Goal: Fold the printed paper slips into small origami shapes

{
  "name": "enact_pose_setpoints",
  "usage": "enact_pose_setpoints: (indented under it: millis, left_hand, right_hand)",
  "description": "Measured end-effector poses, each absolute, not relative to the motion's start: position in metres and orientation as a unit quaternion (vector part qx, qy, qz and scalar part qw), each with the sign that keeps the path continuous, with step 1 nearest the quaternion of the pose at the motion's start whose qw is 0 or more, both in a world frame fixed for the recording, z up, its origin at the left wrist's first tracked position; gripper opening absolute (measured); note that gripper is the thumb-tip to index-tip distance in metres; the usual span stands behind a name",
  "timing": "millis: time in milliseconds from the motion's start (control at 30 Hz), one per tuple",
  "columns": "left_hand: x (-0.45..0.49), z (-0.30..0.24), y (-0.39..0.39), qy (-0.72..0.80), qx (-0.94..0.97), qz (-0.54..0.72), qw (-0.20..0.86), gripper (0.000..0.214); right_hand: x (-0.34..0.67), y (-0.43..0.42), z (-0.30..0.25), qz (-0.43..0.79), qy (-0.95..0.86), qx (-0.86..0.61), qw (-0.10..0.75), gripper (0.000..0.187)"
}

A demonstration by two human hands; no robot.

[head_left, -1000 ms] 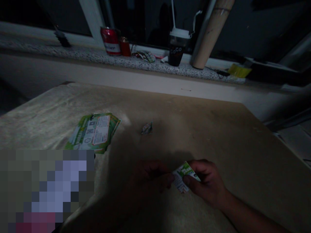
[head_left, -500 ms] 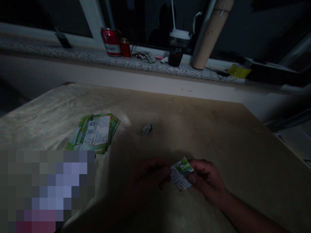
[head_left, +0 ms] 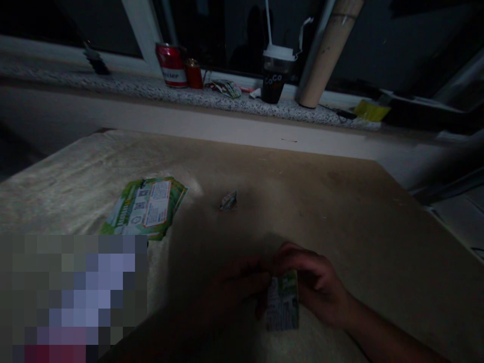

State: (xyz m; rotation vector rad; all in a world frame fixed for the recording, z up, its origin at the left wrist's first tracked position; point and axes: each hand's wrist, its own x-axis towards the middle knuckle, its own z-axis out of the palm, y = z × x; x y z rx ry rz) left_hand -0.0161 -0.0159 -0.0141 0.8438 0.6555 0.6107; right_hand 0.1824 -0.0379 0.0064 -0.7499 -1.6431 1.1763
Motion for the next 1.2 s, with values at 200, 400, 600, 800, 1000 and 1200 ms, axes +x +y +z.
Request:
enact_pose_setpoints:
  millis: [200, 400, 600, 800, 1000, 1200]
  left_hand:
    - [-0.02, -0.007, -0.018, 0.389, 0.558, 0.301, 0.668, 0.019]
    - [-0.027, -0.006, -0.016, 0.407, 0.614, 0.378, 0.56, 0.035]
    - [-0.034, 0.007, -0.014, 0.371, 0.732, 0.404, 0.403, 0.023]
    - [-0.035, 0.008, -0.013, 0.373, 0.728, 0.425, 0.388, 0.014]
    - [-0.036, 0.002, -0.012, 0.432, 0.668, 0.441, 0.415, 0.015]
    - [-0.036, 0.001, -0.012, 0.439, 0.651, 0.421, 0.455, 0.013]
  right_hand:
    - [0.186, -0.04, 0.004, 0.505, -0.65, -0.332, 0.461, 0.01]
    - [0.185, -0.044, 0.0, 0.562, -0.558, -0.374, 0.482, 0.007]
    - [0.183, -0.04, 0.001, 0.532, -0.505, -0.418, 0.536, 0.011]
    - [0.187, -0.041, -0.004, 0.515, -0.514, -0.422, 0.541, 0.016]
    - [0.186, -0.042, -0.001, 0.511, -0.557, -0.363, 0.545, 0.009]
    - [0.186, -0.042, 0.001, 0.483, -0.578, -0.365, 0.547, 0.008]
